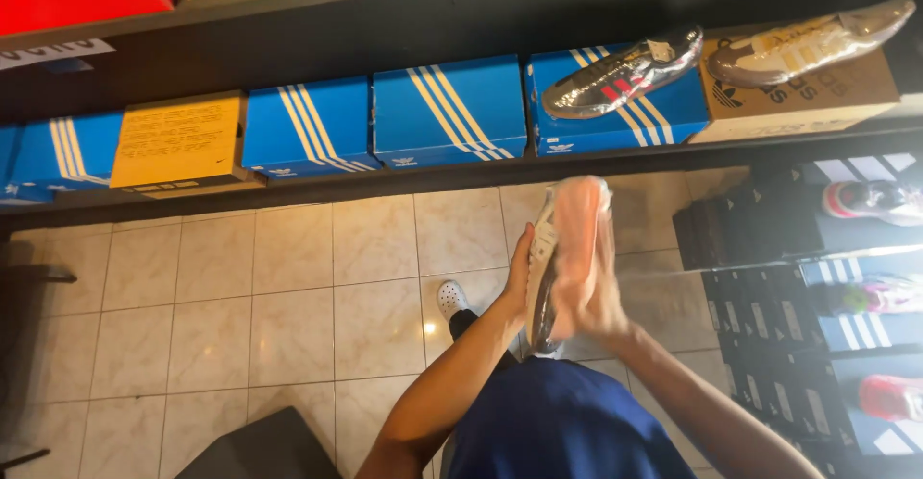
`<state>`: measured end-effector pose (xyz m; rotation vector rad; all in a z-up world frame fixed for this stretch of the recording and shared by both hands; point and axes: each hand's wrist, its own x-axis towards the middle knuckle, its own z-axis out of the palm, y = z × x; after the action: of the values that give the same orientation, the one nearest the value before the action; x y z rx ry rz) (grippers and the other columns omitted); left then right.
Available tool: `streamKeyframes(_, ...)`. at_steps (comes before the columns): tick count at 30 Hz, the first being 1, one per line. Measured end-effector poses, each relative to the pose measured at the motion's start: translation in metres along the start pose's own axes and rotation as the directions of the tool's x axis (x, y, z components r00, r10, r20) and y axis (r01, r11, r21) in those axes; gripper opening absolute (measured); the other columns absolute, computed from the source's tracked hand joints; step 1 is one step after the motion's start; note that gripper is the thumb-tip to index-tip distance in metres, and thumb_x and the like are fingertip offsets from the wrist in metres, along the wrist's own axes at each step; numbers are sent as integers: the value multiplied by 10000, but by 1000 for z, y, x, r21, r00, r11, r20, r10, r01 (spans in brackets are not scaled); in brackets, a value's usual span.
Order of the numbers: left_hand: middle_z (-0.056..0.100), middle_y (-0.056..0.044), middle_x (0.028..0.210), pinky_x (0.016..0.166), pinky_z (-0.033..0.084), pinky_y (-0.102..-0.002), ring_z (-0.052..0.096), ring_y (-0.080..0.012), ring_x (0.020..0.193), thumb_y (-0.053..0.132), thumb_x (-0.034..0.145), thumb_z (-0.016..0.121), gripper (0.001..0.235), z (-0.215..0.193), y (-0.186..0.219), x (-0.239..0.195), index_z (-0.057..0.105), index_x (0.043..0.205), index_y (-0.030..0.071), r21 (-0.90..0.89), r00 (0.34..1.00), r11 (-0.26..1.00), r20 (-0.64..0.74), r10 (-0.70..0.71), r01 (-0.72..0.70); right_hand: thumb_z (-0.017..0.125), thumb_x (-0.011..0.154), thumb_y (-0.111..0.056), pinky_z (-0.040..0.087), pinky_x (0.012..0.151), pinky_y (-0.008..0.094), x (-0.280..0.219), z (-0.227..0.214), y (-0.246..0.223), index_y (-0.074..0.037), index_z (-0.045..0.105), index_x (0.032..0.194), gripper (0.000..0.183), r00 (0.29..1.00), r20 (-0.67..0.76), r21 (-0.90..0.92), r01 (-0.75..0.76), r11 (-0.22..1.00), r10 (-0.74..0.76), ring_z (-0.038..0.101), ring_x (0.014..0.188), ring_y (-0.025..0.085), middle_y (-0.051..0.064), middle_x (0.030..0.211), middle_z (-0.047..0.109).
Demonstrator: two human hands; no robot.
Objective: Cleaning and wiping down multiple pairs of shoes with a cloth in a storage area.
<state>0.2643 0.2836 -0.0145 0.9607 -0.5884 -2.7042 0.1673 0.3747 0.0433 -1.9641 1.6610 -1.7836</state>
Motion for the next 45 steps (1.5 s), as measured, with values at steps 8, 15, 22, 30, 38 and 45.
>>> streamKeyframes(8, 756, -218, 1105, 865, 609, -415, 760, -292, 922, 575, 952, 698, 559, -25, -30, 17, 744, 1206, 79, -408, 987, 903, 32, 158, -131, -127, 1002, -522, 205, 1216, 684, -11, -11, 47, 100, 296, 1577, 947, 997, 39, -502, 74, 862, -63, 199, 1481, 608, 386, 1608, 264)
streamKeyframes(15, 730, -173, 1180, 942, 585, -444, 726, -282, 1015, 783, 930, 627, 780, 10, -15, 0, 677, 1352, 129, -45, 993, 992, -45, 113, -115, 497, 1037, -421, 524, 749, 396, -15, -1, 19, -28, 561, 1292, 473, 848, -102, 386, -448, 806, 520, 562, 729, 246, 164, 818, 595)
streamKeyframes(22, 374, -157, 1554, 1094, 330, -372, 374, -245, 1359, 429, 1087, 476, 655, 49, 32, -53, 282, 1616, 96, 238, 859, 826, 111, 500, -512, 646, 940, -160, 495, 920, 507, 3, -28, -35, -126, 139, 1645, 869, 501, 55, 538, -743, 397, 864, 522, 1177, 329, 236, 1415, 436)
streamKeyframes(30, 643, -185, 1389, 1078, 498, -516, 650, -310, 1245, 576, 1047, 607, 618, -37, -38, 43, 582, 1477, 134, -226, 968, 974, 236, 81, -26, 695, 919, -256, 262, 1173, 626, -53, -15, -9, 86, 353, 1534, 782, 966, -111, -171, -249, 953, 233, 350, 1423, 489, 330, 1435, 413)
streamKeyframes(38, 666, -197, 1362, 1118, 456, -549, 658, -346, 1220, 526, 1003, 639, 620, -34, -34, 17, 622, 1370, 26, -456, 950, 860, 298, -95, 229, 409, 993, -503, 237, 1229, 560, -50, -27, 7, -37, 579, 1429, 661, 991, 118, -332, -16, 943, 58, 267, 1520, 515, 299, 1616, 364)
streamKeyframes(45, 627, -185, 1412, 1210, 378, -297, 603, -231, 1317, 307, 1087, 522, 390, -110, -21, 46, 556, 1315, -8, -471, 887, 852, 462, 15, 231, 320, 832, -917, 298, 1165, 594, -51, -13, -24, -318, 602, 1465, 916, 938, 340, -386, 199, 901, -61, 338, 1537, 373, 74, 1560, 514)
